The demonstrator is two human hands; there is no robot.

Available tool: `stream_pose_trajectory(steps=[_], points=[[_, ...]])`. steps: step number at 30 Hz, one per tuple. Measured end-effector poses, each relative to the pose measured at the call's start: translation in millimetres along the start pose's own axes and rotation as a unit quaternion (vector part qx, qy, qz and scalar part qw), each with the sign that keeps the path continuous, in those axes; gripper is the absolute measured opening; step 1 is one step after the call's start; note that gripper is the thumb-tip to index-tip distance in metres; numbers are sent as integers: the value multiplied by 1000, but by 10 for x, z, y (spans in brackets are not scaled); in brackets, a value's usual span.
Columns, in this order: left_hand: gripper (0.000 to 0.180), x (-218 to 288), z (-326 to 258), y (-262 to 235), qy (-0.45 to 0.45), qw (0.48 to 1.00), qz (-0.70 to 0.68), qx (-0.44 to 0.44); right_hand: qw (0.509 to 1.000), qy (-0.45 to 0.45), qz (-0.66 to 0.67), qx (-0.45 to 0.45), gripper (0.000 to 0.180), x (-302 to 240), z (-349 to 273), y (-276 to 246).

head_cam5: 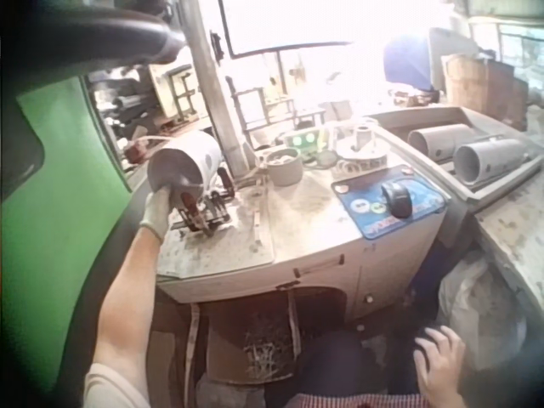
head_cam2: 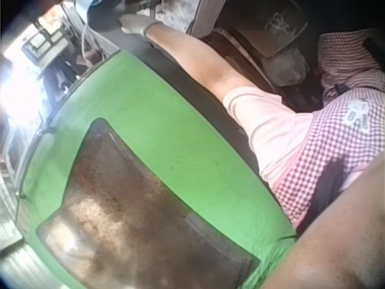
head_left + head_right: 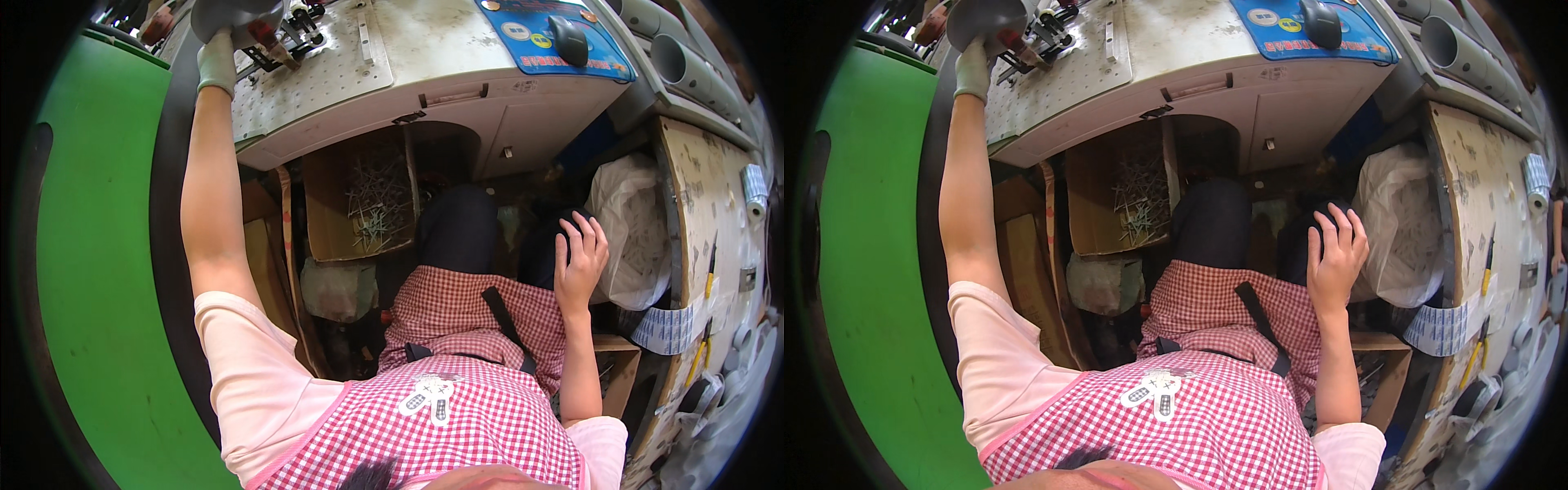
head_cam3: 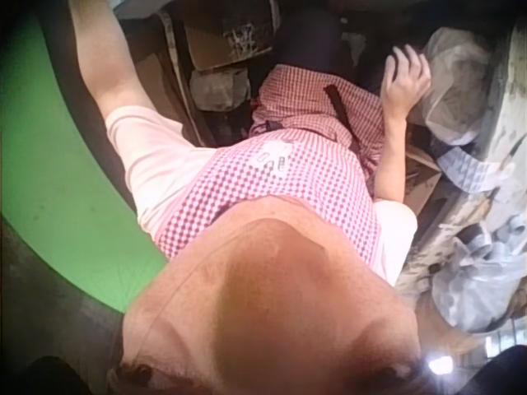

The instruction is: The person repeatedly assembles white plastic pitchers by inserting a white plastic component into the opening and pressing a circular gray seal onto the body. The person handles each pitcher one at a time, places it on the workbench, and repeats the process.

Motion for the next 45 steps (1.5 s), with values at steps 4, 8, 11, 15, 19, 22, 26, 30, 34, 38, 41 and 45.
stream_pose_trajectory(steps=[4, 8, 11, 15, 19, 22, 26, 30, 34, 38, 41, 45], points=[[35, 82, -3, 12, 139, 982, 103, -74, 1000, 3, 1, -1, 21, 1, 17, 6], [39, 88, -81, -13, 168, 969, 151, -103, 1000, -1, 0, 5, 20, -24, 18, -5], [42, 104, -286, -70, 77, 987, -57, -132, 1000, 1, -7, 2, 20, -8, -1, 8], [65, 203, -1090, -322, 54, 975, -206, -62, 1000, 0, -15, 18, 22, 81, -30, 5], [43, -258, -2721, -496, 33, 962, -253, 96, 998, -33, -57, 22, 22, 168, -79, 25], [28, -850, -3877, -707, -69, 959, -185, 203, 994, -77, -75, 35, 24, 202, -122, 13], [24, -1471, -4975, -1369, -131, 962, 107, 216, 991, -92, -90, 33, 29, 256, -140, 39], [46, -2217, -5689, -2261, -270, 810, 515, 75, 992, -96, -81, 21, 32, 284, -145, 80], [66, -3084, -6940, -2531, -582, 625, 409, -320, 990, -109, -89, 29, 31, 274, -140, 108], [59, -3495, -7886, -2656, -675, 579, 334, -311, 986, -131, -92, 38, 28, 225, -122, 102], [75, -3913, -8472, -2732, -762, 593, 237, -109, 985, -145, -82, 39, 26, 196, -116, 108], [82, -4095, -8651, -2682, -746, 608, 174, 209, 986, -147, -76, 35, 25, 189, -117, 113]])
Point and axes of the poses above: each hand's wrist, its own z-axis towards the middle knuckle, its own y-axis out of the palm, x = y × z, the point moved 7 cm from there along z, towards the middle knuckle, and after that the axes turned 4 degrees about -x, right-handed, at the moved point
